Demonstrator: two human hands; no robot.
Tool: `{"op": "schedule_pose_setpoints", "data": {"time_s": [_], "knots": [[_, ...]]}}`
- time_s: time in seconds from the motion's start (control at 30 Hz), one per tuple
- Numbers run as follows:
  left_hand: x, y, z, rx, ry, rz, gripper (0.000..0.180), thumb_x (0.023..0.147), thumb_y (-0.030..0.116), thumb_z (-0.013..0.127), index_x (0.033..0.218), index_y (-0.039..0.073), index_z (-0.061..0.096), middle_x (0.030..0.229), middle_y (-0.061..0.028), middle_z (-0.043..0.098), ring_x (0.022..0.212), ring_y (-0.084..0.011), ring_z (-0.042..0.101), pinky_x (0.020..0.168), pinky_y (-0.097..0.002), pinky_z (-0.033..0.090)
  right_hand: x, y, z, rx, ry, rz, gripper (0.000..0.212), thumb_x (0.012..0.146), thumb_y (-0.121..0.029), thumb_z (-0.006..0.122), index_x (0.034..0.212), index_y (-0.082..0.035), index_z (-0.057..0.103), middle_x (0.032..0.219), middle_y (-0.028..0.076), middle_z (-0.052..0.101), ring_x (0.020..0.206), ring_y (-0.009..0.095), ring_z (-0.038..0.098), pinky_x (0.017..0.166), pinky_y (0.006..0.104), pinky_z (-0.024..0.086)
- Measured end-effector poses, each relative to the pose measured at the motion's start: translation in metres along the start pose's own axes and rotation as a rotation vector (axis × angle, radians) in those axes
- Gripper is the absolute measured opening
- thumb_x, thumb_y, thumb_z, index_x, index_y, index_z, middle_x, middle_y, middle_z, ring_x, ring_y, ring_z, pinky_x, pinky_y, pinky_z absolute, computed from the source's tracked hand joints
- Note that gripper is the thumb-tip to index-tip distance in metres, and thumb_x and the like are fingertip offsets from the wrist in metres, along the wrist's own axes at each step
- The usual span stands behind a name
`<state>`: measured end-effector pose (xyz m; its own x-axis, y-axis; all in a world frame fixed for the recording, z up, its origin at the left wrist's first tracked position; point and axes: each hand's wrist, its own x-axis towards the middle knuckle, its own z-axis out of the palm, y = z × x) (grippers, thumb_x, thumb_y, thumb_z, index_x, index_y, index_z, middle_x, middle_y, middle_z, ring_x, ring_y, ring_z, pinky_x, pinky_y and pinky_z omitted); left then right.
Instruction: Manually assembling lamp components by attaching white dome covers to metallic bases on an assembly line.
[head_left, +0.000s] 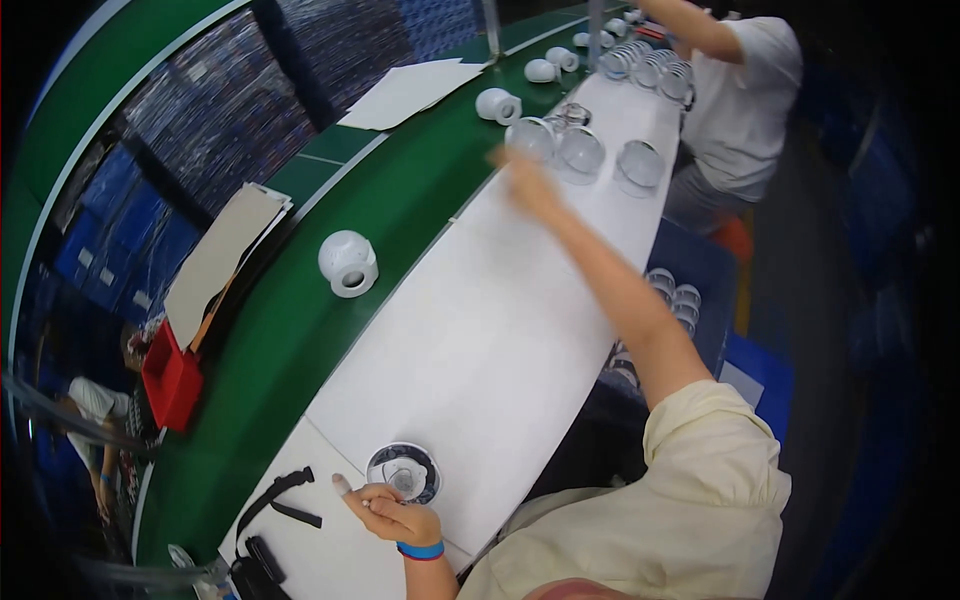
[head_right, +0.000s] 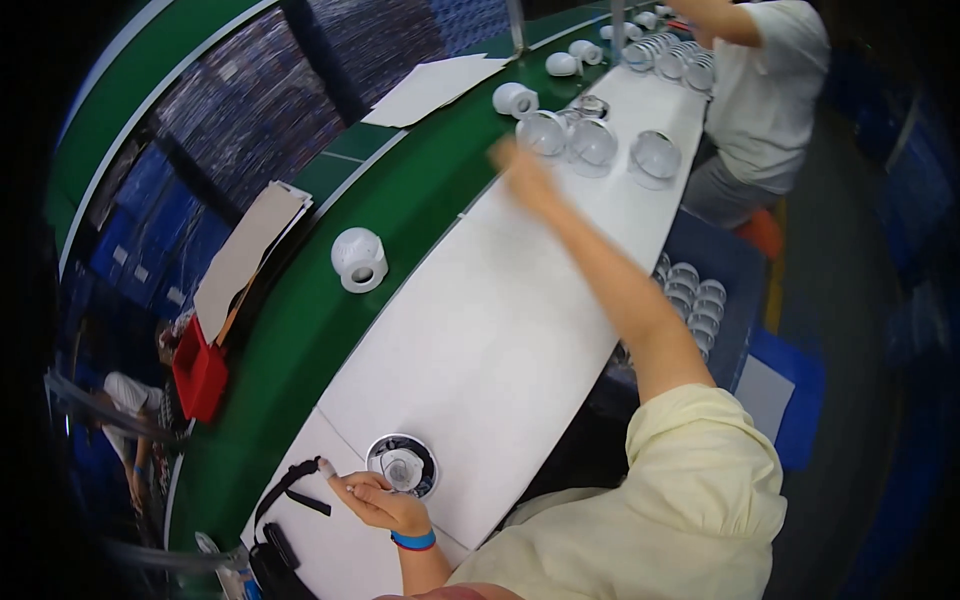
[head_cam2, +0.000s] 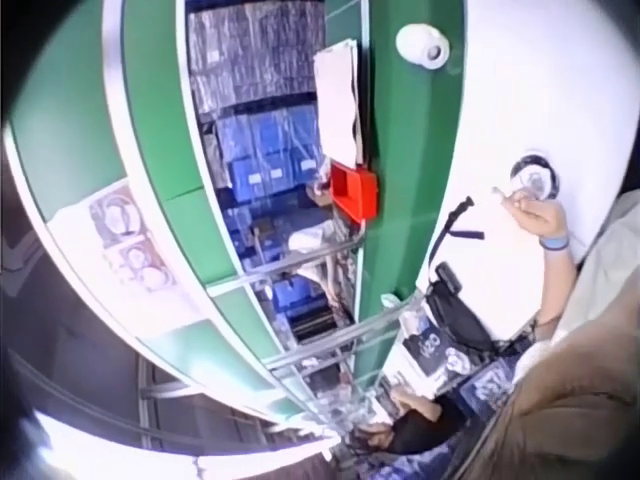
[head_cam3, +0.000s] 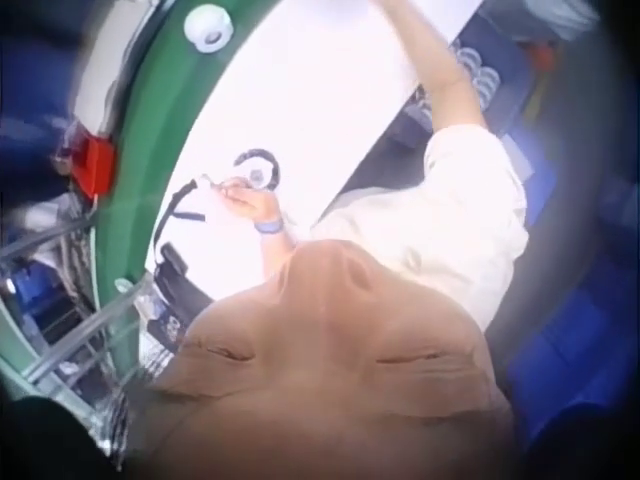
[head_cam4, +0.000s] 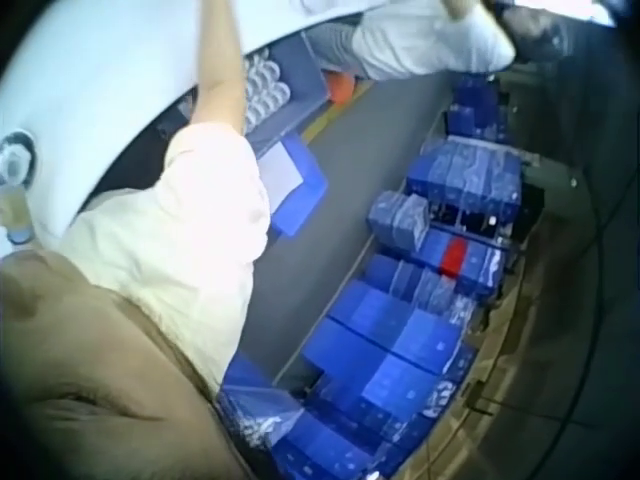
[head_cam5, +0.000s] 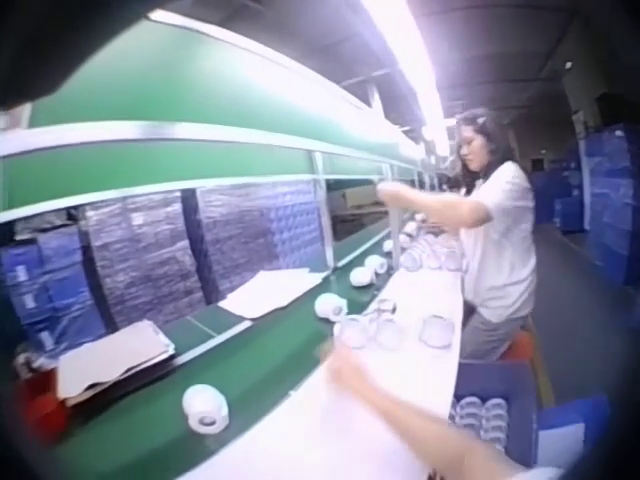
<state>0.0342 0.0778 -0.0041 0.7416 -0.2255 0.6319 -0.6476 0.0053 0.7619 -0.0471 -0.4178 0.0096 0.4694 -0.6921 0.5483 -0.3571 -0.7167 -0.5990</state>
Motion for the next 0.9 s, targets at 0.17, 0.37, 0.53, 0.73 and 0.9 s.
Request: {"op": "schedule_pose_setpoints", "data": {"time_s": [0.17, 0.37, 0.53, 0.73, 0.9], "knots": [[0.007, 0.000, 0.004, 0.372, -0.121, 0.315, 0.044, 0.092, 0.004, 0.042, 0.132, -0.016, 0.043, 0.079, -0.0115, 0.053, 0.067, -0.0226, 0.044, 0.073, -0.0321, 0.049, 0.044, 0.179, -0.099, -0.900, 0.321, 0.274, 0.045, 0.088, -0.002, 0.045, 0.130, -0.014, 0.053, 0.119, 0.017, 0.060, 0.108, 0.037, 0.059, 0.086, 0.0454, 0.051], [0.023, -0.005, -0.002, 0.252, -0.033, 0.273, 0.036, 0.080, -0.011, 0.062, 0.116, -0.004, 0.062, 0.086, -0.0117, 0.070, 0.077, -0.0268, 0.063, 0.070, -0.0365, 0.050, -0.039, 0.023, -0.053, -0.425, 0.201, -0.003, 0.057, 0.078, 0.011, 0.044, 0.129, -0.012, 0.055, 0.124, 0.014, 0.058, 0.109, 0.035, 0.060, 0.086, 0.0402, 0.051], [0.030, -0.015, -0.005, 0.281, -0.087, 0.227, 0.022, 0.078, -0.007, 0.069, 0.098, 0.001, 0.065, 0.085, -0.0113, 0.067, 0.076, -0.0213, 0.062, 0.072, -0.0302, 0.053, -0.166, -0.127, -0.017, -0.186, -0.119, -0.047, 0.067, 0.075, 0.018, 0.044, 0.137, -0.008, 0.047, 0.134, 0.016, 0.053, 0.122, 0.035, 0.053, 0.094, 0.0371, 0.047], [0.032, -0.028, -0.010, 0.229, -0.115, 0.354, 0.020, 0.066, -0.003, 0.074, 0.079, 0.008, 0.063, 0.066, -0.0017, 0.049, 0.064, -0.0196, 0.047, 0.061, -0.0314, 0.040, -0.200, -0.185, -0.040, 0.298, -0.823, 0.167, 0.090, 0.073, 0.004, 0.069, 0.151, -0.013, 0.027, 0.149, 0.013, 0.034, 0.124, 0.027, 0.049, 0.085, 0.0356, 0.050], [0.032, -0.031, -0.009, 0.228, -0.104, 0.306, 0.020, 0.067, 0.000, 0.079, 0.077, 0.011, 0.066, 0.062, -0.0002, 0.046, 0.062, -0.0204, 0.046, 0.061, -0.0338, 0.036, -0.171, -0.152, 0.032, 0.559, -0.683, 0.071, 0.088, 0.072, -0.013, 0.076, 0.147, -0.014, 0.032, 0.129, 0.013, 0.047, 0.122, 0.026, 0.045, 0.097, 0.0356, 0.044]]}}
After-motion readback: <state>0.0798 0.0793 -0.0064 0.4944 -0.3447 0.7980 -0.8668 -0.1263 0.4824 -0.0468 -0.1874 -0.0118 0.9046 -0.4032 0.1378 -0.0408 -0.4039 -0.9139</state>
